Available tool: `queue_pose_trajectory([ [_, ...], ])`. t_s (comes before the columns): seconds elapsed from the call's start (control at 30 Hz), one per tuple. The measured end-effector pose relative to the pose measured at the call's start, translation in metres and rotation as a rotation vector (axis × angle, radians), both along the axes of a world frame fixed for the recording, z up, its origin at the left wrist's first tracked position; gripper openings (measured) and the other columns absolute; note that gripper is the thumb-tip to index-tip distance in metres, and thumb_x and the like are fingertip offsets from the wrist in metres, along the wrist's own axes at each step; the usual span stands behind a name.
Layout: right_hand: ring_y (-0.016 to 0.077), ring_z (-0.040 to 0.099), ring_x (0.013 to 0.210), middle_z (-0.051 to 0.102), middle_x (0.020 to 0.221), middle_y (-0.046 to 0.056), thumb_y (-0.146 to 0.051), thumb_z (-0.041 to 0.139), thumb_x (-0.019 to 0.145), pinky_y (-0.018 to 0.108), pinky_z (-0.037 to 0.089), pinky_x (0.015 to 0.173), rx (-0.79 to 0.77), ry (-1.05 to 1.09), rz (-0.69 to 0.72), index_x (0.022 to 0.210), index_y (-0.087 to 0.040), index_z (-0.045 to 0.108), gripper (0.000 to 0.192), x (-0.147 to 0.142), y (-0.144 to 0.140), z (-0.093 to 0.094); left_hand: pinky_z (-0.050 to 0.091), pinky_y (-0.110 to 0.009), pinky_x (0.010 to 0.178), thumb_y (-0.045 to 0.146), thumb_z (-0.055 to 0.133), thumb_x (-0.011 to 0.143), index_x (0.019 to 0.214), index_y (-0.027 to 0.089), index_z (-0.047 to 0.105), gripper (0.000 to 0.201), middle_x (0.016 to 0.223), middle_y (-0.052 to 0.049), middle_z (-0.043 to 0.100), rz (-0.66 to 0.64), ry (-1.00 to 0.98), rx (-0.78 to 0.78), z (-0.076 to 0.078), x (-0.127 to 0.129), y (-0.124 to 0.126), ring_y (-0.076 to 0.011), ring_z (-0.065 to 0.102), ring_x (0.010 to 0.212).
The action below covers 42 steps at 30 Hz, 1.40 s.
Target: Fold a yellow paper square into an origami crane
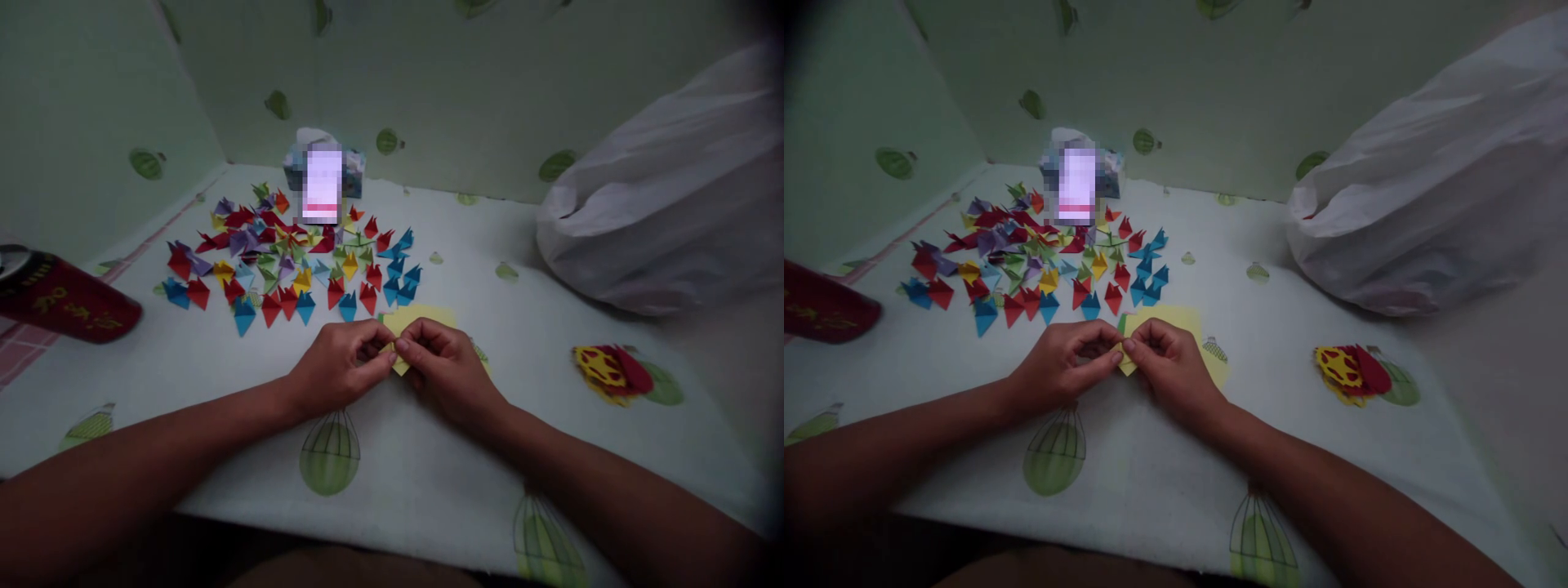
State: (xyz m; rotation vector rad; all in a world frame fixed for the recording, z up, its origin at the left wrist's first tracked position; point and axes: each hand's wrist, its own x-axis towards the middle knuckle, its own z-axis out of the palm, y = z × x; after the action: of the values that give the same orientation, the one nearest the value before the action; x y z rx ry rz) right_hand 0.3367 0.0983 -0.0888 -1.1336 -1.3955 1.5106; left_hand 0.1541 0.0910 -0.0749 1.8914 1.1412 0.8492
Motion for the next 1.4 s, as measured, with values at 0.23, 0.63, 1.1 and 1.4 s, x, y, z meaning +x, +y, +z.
queue_pose_trajectory([
  [0.23, 0.0066, 0.041, 0.042, 0.05, 0.05, -0.007, -0.041, 0.07, 0.084, 0.021, 0.027, 0.042, -0.067, 0.041, 0.007, 0.072, -0.018, 0.056, 0.029, -0.001, -0.002, -0.001, 0.044, -0.022, 0.058, 0.023, 0.059, 0.089, 0.085, 0.013, 0.068, 0.014, 0.07, -0.002, 0.068, 0.024, 0.017, 0.112, -0.006, 0.002, 0.002, -0.0109, 0.058, 0.061],
  [0.63, 0.007, 0.046, 0.046, 0.053, 0.055, -0.006, -0.038, 0.067, 0.086, 0.021, 0.034, 0.047, -0.022, 0.051, 0.059, 0.075, -0.018, 0.057, 0.025, -0.001, -0.001, 0.001, 0.047, -0.021, 0.06, 0.025, 0.057, 0.089, 0.081, 0.014, 0.065, 0.015, 0.068, 0.0, 0.066, 0.057, -0.108, -0.144, 0.003, 0.002, 0.002, -0.0112, 0.064, 0.063],
  [1.1, 0.0085, 0.052, 0.05, 0.057, 0.06, -0.005, -0.032, 0.067, 0.087, 0.022, 0.039, 0.051, 0.047, 0.05, 0.037, 0.08, -0.018, 0.058, 0.018, 0.001, 0.002, -0.001, 0.05, -0.02, 0.062, 0.029, 0.068, 0.082, 0.077, 0.013, 0.065, 0.016, 0.068, 0.001, 0.065, 0.055, -0.363, -0.475, 0.006, 0.0, 0.01, -0.0101, 0.066, 0.062],
  [1.4, 0.0094, 0.055, 0.054, 0.059, 0.063, -0.004, -0.029, 0.074, 0.078, 0.024, 0.043, 0.055, 0.027, 0.113, 0.017, 0.08, -0.019, 0.059, 0.019, -0.001, 0.002, 0.005, 0.052, -0.022, 0.066, 0.032, 0.072, 0.08, 0.081, 0.014, 0.066, 0.019, 0.071, 0.001, 0.068, 0.056, -0.504, -0.504, 0.005, 0.0, 0.009, -0.0104, 0.066, 0.065],
])
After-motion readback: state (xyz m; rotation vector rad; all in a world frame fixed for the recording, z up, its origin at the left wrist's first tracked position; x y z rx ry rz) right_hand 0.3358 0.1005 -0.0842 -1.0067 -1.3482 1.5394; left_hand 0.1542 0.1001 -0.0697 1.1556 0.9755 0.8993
